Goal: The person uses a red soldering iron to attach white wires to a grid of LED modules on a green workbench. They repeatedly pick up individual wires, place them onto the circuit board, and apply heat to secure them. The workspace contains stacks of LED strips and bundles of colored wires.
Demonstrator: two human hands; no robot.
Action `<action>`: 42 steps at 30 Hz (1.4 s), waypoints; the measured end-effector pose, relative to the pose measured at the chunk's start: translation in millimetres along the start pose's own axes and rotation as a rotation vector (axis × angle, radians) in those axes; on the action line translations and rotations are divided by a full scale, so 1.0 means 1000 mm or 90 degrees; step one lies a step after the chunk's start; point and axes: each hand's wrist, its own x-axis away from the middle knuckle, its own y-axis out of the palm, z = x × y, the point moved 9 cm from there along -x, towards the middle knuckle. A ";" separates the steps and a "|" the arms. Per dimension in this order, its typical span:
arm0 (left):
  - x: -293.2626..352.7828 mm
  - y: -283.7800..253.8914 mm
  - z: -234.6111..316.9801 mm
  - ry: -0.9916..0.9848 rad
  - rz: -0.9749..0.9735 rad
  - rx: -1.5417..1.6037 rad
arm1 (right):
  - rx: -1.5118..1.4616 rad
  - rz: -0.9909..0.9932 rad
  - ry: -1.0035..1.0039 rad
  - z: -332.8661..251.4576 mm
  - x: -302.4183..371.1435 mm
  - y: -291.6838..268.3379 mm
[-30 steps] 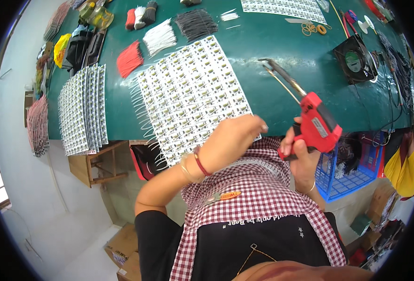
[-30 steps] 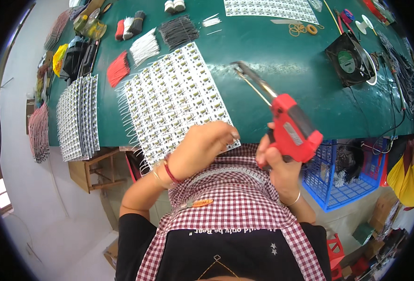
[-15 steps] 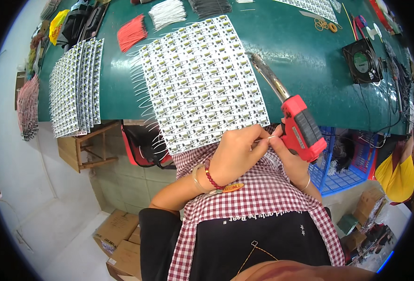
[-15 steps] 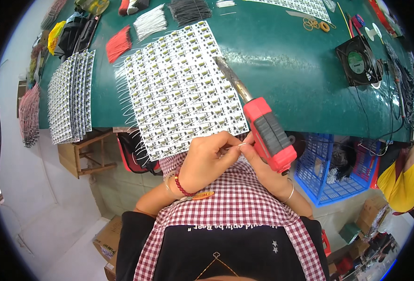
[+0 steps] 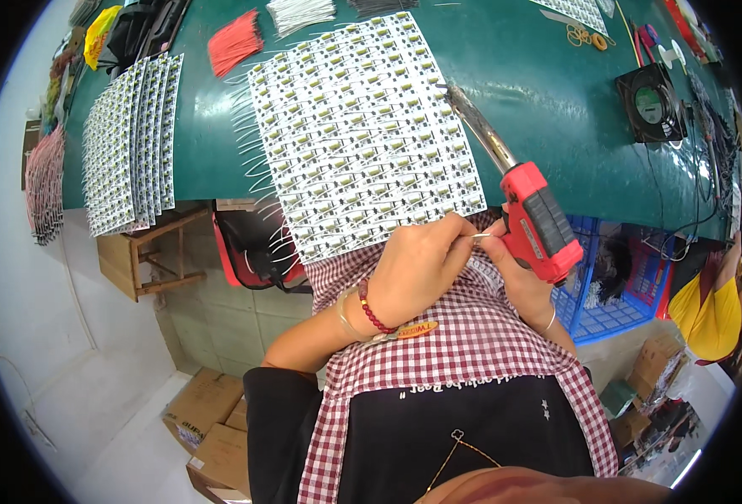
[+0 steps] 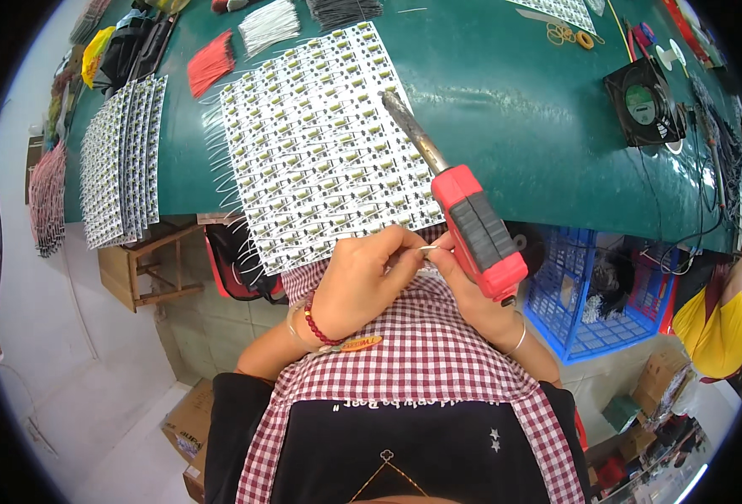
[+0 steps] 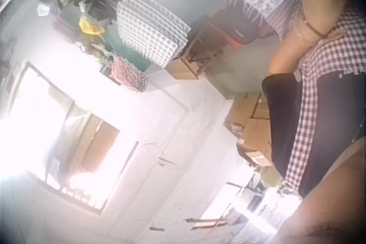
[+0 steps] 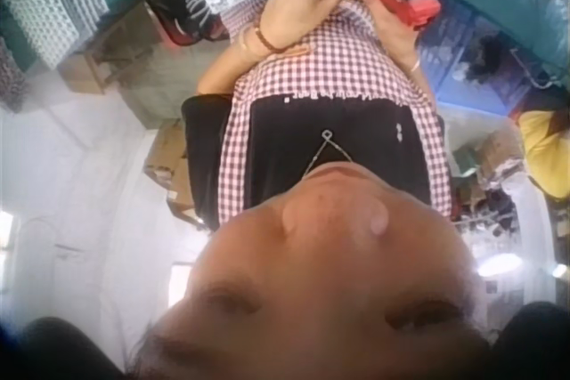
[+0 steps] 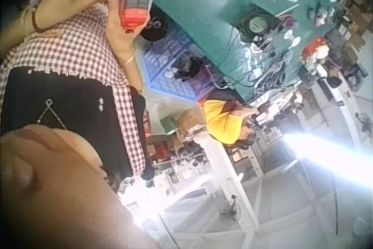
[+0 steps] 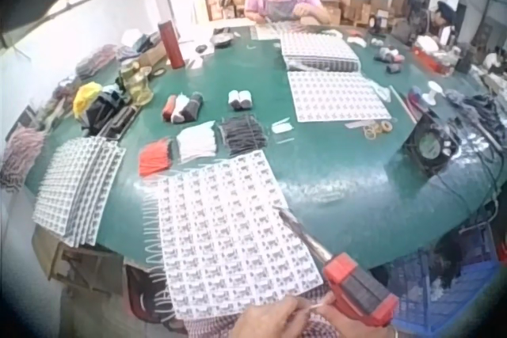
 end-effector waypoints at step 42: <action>0.027 -0.010 -0.012 0.330 0.030 -0.387 | 0.218 -0.102 -0.013 0.102 0.088 -0.077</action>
